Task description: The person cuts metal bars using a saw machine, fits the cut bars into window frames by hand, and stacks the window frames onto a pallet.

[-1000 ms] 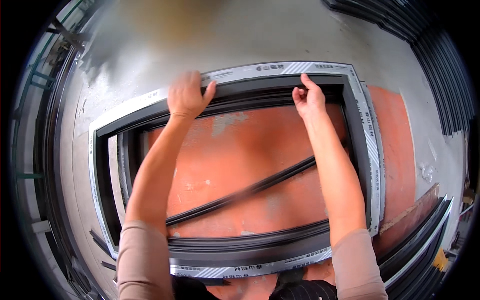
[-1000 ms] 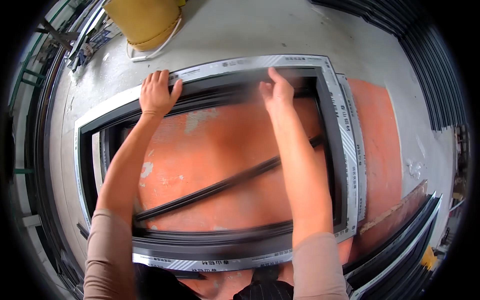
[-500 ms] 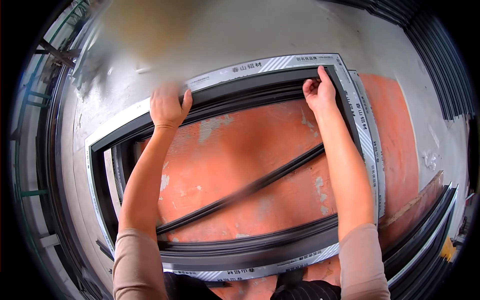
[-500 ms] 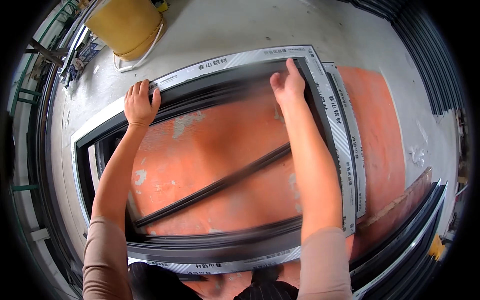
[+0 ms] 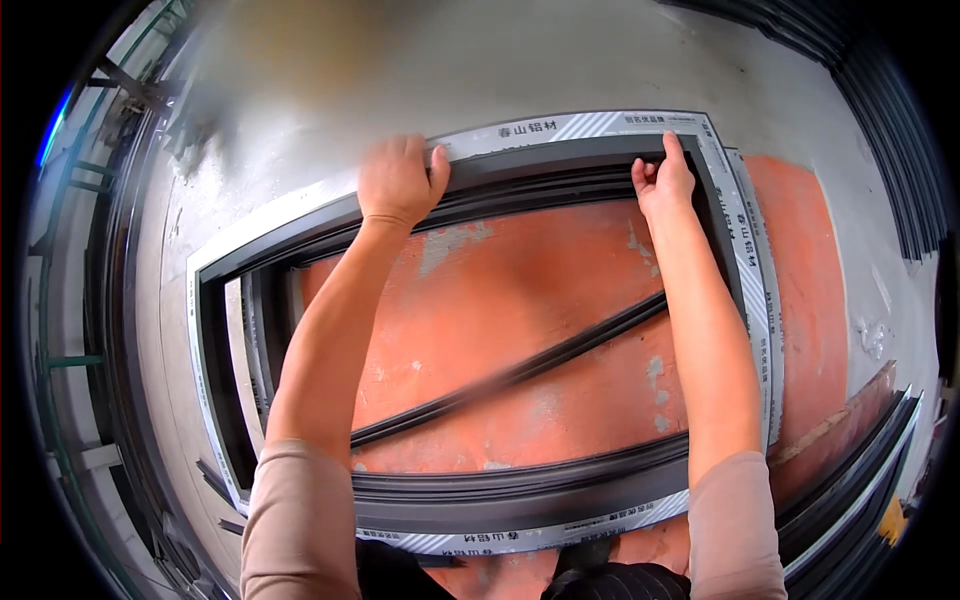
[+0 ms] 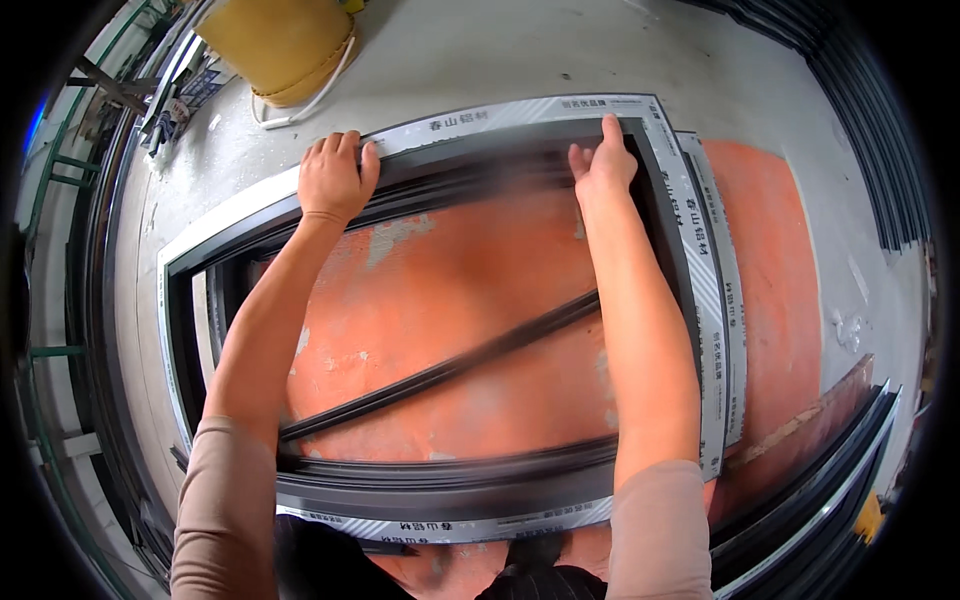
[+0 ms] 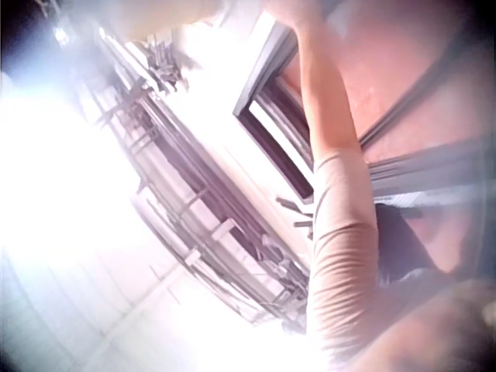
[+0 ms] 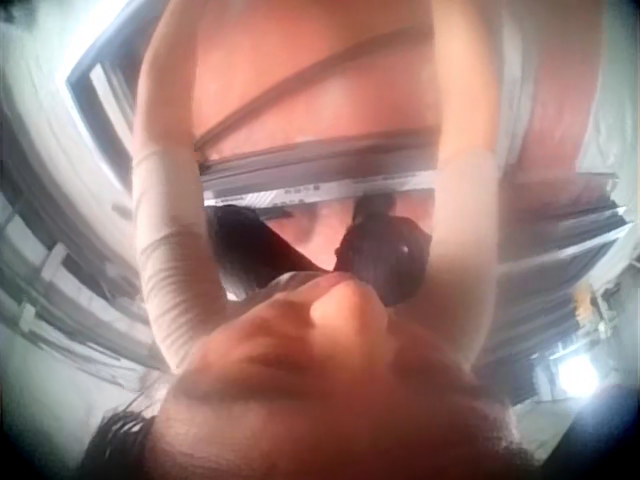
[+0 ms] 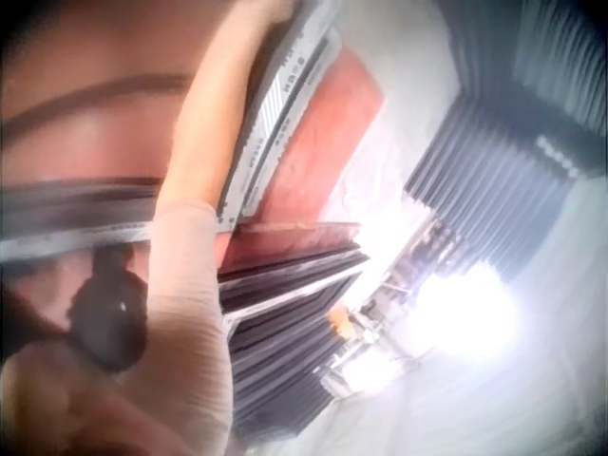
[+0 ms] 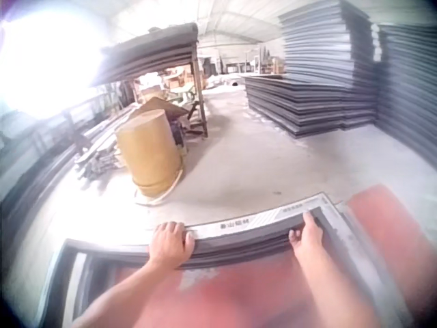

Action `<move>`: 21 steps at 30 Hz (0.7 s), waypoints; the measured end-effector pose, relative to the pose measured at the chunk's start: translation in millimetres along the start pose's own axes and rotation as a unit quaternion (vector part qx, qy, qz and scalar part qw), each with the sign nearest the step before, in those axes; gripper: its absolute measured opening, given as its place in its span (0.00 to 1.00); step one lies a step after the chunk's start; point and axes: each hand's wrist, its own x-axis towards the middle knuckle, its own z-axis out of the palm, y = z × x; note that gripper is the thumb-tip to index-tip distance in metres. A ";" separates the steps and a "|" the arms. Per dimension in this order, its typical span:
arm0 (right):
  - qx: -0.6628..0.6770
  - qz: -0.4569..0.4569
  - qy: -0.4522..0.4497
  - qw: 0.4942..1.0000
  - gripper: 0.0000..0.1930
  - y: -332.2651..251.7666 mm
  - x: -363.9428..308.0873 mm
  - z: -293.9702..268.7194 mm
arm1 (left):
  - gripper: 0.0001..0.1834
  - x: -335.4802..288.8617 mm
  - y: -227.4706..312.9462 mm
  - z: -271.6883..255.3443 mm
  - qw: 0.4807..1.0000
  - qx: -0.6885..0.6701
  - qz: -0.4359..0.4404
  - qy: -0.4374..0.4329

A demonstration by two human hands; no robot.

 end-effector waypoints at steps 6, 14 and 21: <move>-0.033 0.016 -0.006 0.999 0.22 7.1 4.5 -0.7 | 0.15 0.0 -9.8 2.5 0.999 -0.003 0.012 0.036; -0.085 0.005 -0.060 0.995 0.23 0.4 45.7 -29.0 | 0.25 5.0 7.3 -7.7 0.994 -0.025 -0.060 -0.083; -0.430 0.024 -0.241 0.870 0.14 63.8 -47.2 -56.2 | 0.34 -86.9 -4.9 -79.8 0.970 -0.199 -0.002 -0.143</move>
